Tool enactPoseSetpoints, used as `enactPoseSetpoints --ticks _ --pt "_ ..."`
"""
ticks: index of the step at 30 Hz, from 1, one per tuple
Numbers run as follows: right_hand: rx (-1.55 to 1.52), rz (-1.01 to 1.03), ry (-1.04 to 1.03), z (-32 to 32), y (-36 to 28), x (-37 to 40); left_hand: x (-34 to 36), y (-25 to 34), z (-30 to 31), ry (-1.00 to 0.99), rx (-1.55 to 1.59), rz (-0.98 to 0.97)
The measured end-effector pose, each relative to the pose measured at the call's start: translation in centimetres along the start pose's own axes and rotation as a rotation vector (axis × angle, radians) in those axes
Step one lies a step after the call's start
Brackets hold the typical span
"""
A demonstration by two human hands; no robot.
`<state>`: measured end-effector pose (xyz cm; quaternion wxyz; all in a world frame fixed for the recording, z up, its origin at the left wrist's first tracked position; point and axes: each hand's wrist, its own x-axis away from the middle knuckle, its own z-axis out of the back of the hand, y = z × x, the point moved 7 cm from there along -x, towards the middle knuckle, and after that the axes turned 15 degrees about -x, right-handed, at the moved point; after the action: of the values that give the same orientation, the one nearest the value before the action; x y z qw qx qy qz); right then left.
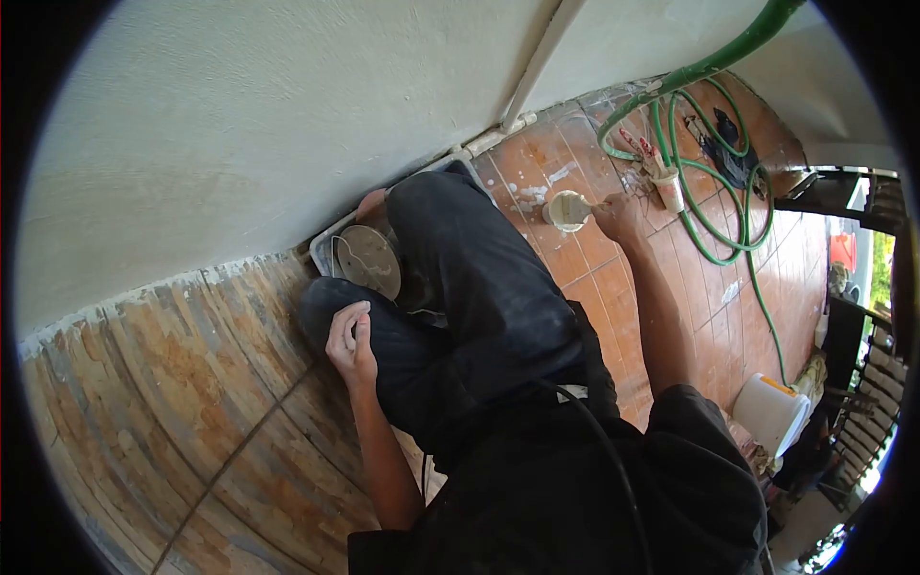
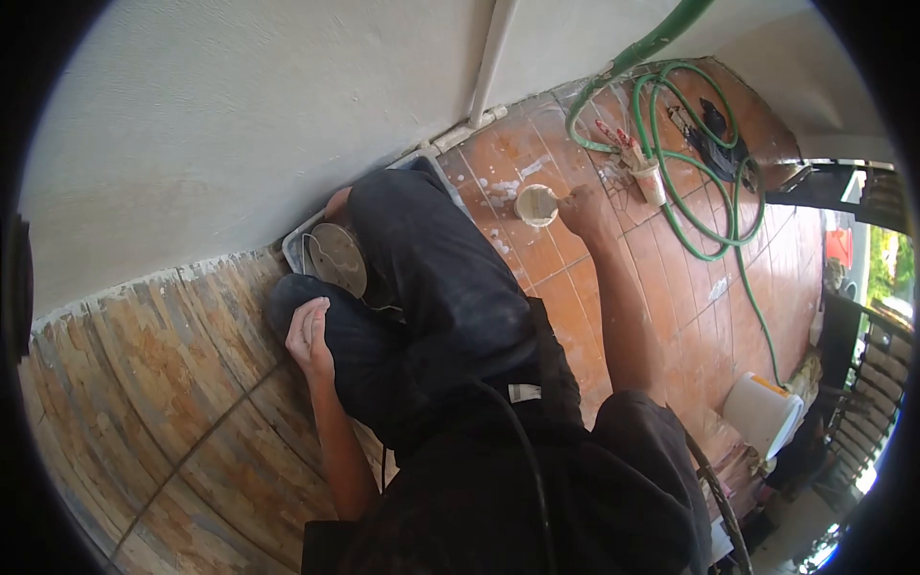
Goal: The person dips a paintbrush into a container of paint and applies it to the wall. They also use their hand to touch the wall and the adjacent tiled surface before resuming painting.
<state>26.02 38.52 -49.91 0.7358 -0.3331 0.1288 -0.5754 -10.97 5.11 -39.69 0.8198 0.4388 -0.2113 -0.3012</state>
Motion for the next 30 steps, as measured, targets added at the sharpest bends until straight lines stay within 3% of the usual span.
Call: enactPoseSetpoints --ticks 2,8,15,30 --pt "-0.037 0.112 0.025 -0.6 0.0 -0.5 -0.3 0.0 -0.2 -0.014 -0.002 -0.011" --pt "-0.023 -0.008 0.028 -1.0 0.5 -0.3 0.1 -0.5 0.2 -0.011 -0.006 -0.015" --pt "-0.017 0.047 0.024 -1.4 1.4 -0.3 0.1 -0.6 0.2 0.02 0.048 -0.014" --pt "-0.059 -0.069 -0.007 -1.3 2.6 0.3 0.4 -0.4 0.0 0.036 0.014 -0.018"
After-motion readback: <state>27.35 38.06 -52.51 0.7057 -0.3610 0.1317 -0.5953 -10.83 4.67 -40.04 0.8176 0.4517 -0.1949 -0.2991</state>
